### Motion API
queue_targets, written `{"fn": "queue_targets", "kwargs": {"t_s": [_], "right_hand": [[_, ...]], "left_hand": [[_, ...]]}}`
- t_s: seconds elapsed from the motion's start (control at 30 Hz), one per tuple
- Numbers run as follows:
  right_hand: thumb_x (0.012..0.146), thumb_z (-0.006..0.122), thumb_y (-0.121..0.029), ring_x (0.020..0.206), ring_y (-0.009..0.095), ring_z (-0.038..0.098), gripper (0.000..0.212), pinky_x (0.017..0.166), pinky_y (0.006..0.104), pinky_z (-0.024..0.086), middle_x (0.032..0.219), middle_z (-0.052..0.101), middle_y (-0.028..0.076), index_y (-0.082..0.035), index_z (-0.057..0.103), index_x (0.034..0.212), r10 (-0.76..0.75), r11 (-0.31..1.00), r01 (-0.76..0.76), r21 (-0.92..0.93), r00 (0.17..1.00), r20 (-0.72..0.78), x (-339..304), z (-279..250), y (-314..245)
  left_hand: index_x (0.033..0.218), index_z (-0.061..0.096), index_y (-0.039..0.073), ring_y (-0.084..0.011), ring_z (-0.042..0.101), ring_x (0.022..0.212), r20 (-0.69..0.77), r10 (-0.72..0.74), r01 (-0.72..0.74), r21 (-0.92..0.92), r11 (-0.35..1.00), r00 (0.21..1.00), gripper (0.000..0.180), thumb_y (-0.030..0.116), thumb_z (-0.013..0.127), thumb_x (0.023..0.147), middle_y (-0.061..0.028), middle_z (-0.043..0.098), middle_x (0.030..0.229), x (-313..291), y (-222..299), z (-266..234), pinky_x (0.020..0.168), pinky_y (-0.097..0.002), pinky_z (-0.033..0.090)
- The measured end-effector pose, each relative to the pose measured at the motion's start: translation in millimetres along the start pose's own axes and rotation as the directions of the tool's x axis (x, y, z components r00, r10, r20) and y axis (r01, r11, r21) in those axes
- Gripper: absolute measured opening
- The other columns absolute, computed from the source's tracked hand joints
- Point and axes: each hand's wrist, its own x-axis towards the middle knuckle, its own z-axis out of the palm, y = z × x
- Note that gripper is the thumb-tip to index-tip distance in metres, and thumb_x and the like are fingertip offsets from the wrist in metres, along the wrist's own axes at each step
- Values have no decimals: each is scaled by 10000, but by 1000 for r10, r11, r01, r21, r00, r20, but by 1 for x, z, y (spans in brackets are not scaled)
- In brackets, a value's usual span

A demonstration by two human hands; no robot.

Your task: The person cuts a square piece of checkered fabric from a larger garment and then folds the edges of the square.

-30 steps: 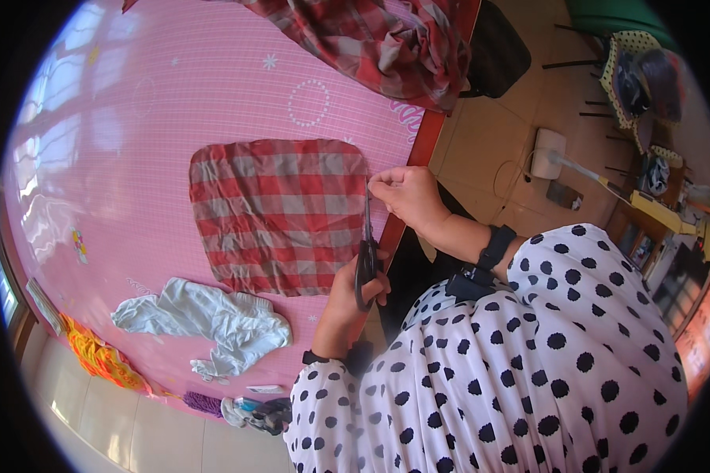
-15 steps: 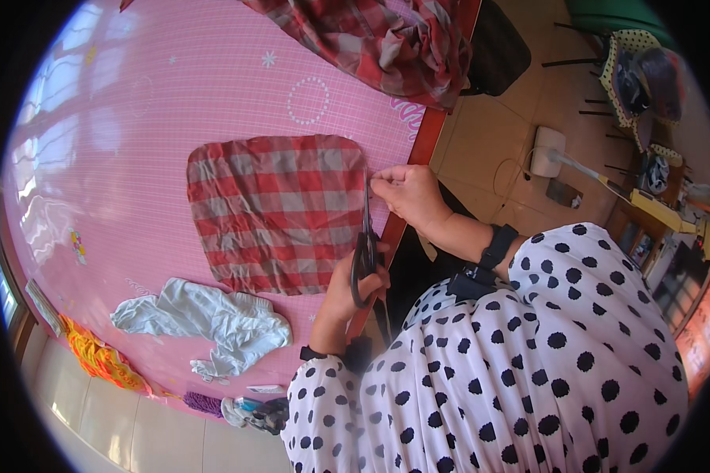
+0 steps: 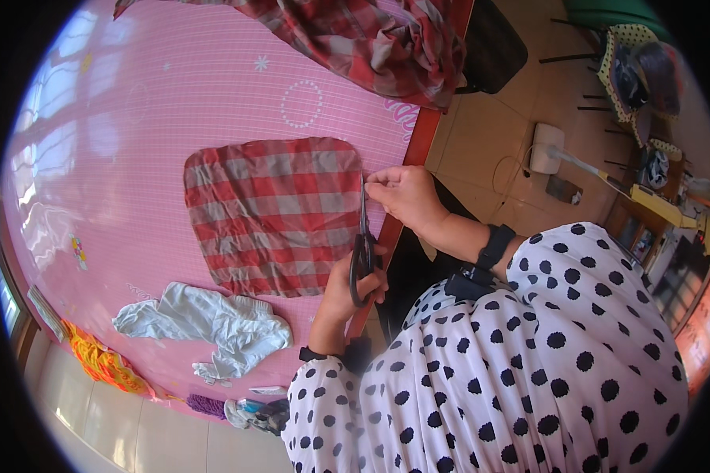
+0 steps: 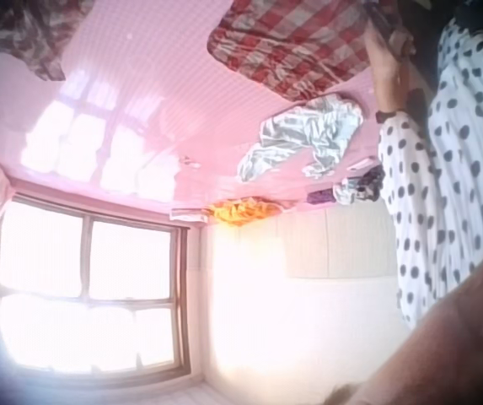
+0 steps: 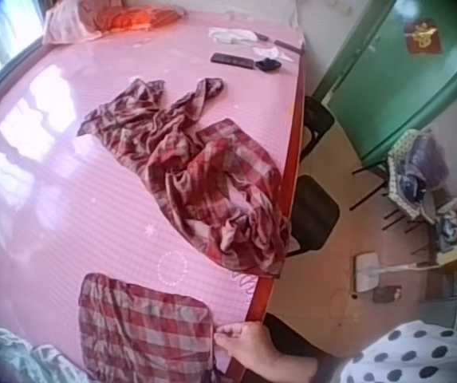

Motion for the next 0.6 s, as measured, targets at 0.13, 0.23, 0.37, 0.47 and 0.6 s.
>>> {"fn": "queue_targets", "kwargs": {"t_s": [0.13,0.23,0.37,0.47,0.6], "right_hand": [[890,691,-120,526,28,517,158,475,198,394,636,611,-25,21,726,953,10,1000,-10,-8,1000,25,0,-3,-3],[890,686,-112,533,35,537,146,489,202,413,641,620,-18,23,717,936,28,999,-29,24,999,44,-1,-6,-5],[888,687,-104,559,48,577,145,518,217,455,655,637,-3,35,703,926,-36,998,34,49,999,28,1,-8,4],[886,688,-100,582,55,600,165,542,229,484,682,667,17,51,702,953,-131,991,131,-22,991,-8,-1,-11,3],[886,689,-98,597,57,613,194,553,228,492,718,703,45,64,702,990,-183,977,179,-117,983,-23,0,-11,2]], "left_hand": [[1263,526,-44,-166,629,582,-21,-3,3,28,1000,1000,447,49,615,835,-86,639,749,-2,2,5,541,-270,492],[1273,523,-45,-171,631,586,-15,5,-4,17,1000,1000,467,58,627,829,-89,637,749,-1,1,6,547,-273,493],[1285,515,-48,-186,634,601,7,39,-38,-46,998,999,528,104,666,803,-99,636,752,1,3,9,570,-284,494],[1291,510,-51,-196,634,611,23,37,-35,-78,996,999,574,147,688,782,-107,636,759,4,1,9,584,-292,495],[1295,508,-51,-197,633,612,9,25,-24,-69,997,1000,583,156,686,780,-109,636,765,4,2,12,584,-291,496]]}}
